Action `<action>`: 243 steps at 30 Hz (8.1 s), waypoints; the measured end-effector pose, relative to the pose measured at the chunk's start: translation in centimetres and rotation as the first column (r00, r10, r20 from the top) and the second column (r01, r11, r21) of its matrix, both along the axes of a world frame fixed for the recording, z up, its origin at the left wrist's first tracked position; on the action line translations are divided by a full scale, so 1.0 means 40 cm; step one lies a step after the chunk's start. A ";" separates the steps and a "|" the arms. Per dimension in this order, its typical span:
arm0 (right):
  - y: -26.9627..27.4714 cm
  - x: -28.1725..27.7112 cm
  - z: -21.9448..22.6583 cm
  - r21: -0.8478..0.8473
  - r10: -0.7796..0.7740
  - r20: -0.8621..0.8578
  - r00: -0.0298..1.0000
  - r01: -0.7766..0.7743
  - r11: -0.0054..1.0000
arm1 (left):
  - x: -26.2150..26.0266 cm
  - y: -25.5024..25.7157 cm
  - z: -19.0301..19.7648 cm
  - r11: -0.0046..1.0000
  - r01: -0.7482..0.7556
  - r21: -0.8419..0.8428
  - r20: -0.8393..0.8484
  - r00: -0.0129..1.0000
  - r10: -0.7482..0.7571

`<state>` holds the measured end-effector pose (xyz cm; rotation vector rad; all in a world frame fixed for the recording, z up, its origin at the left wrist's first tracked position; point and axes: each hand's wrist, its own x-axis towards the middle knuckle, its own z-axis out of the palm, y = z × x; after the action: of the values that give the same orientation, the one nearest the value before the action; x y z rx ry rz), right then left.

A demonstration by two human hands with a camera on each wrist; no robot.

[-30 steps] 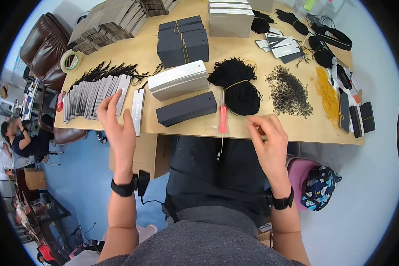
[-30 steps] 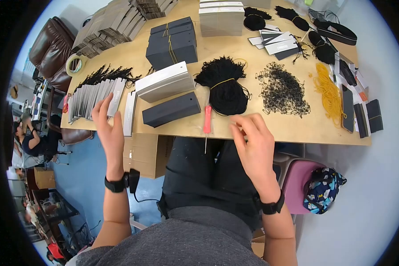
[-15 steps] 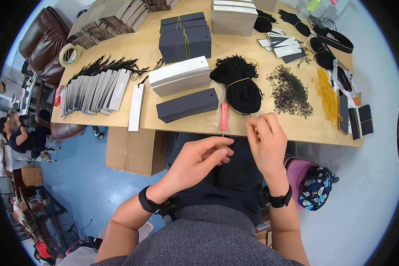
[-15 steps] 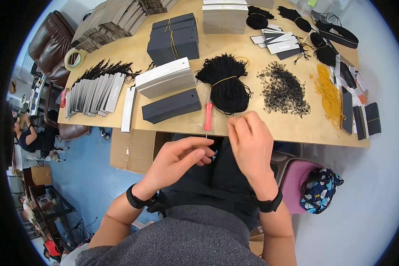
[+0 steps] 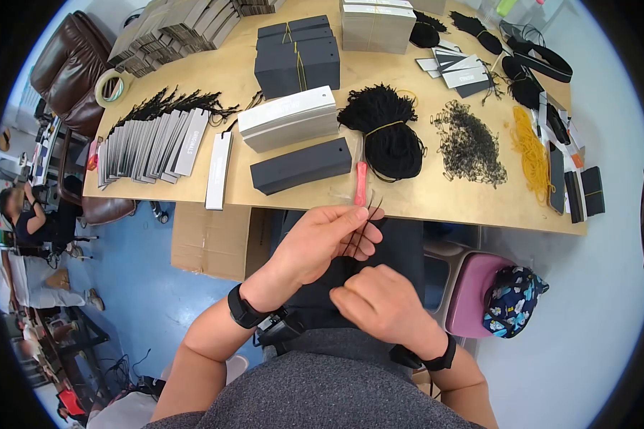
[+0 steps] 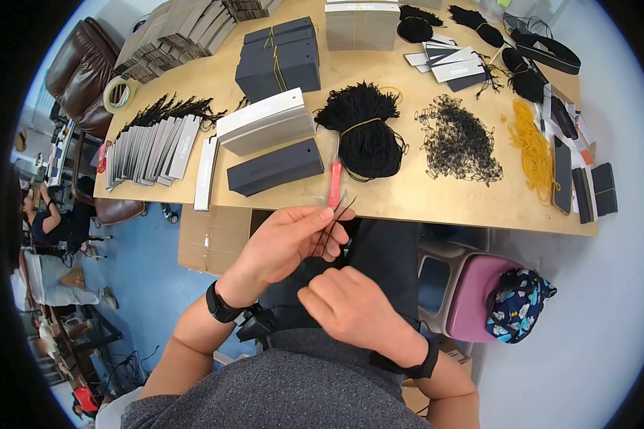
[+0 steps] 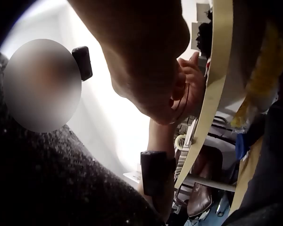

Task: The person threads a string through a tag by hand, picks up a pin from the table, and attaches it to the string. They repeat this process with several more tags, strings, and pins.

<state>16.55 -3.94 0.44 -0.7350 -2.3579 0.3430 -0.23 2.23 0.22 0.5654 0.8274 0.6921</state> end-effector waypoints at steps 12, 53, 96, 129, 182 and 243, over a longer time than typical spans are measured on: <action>0.064 0.047 0.041 -0.307 -0.338 -0.214 0.916 0.266 0.914 | -0.021 -0.039 0.019 0.979 0.008 0.204 -0.202 0.979 0.034; 0.162 0.165 0.009 -0.284 -0.683 0.031 0.730 0.661 0.694 | -0.036 -0.080 0.012 0.914 -0.070 0.399 -0.384 0.893 0.236; 0.142 0.080 -0.003 -0.814 -0.582 -0.365 0.727 -0.553 -0.179 | -0.027 -0.050 -0.007 0.965 -0.149 0.214 -0.137 0.974 0.180; 0.159 0.035 0.042 0.059 -0.318 -0.115 0.941 0.326 0.944 | -0.066 -0.079 -0.020 0.988 -0.151 0.024 0.114 0.982 0.148; 0.125 0.032 0.079 0.007 -0.105 -0.061 0.993 0.106 0.994 | -0.065 -0.079 0.043 0.899 -0.017 0.438 -0.274 0.950 0.151; 0.094 0.033 0.108 -0.824 -0.336 -0.527 0.780 -0.373 0.426 | -0.061 -0.065 0.104 0.654 0.130 0.745 -0.466 0.804 0.370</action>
<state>17.86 -0.19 4.77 -0.8471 -1.3306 1.7203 -2.65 -0.38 4.38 1.5704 1.1573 1.0229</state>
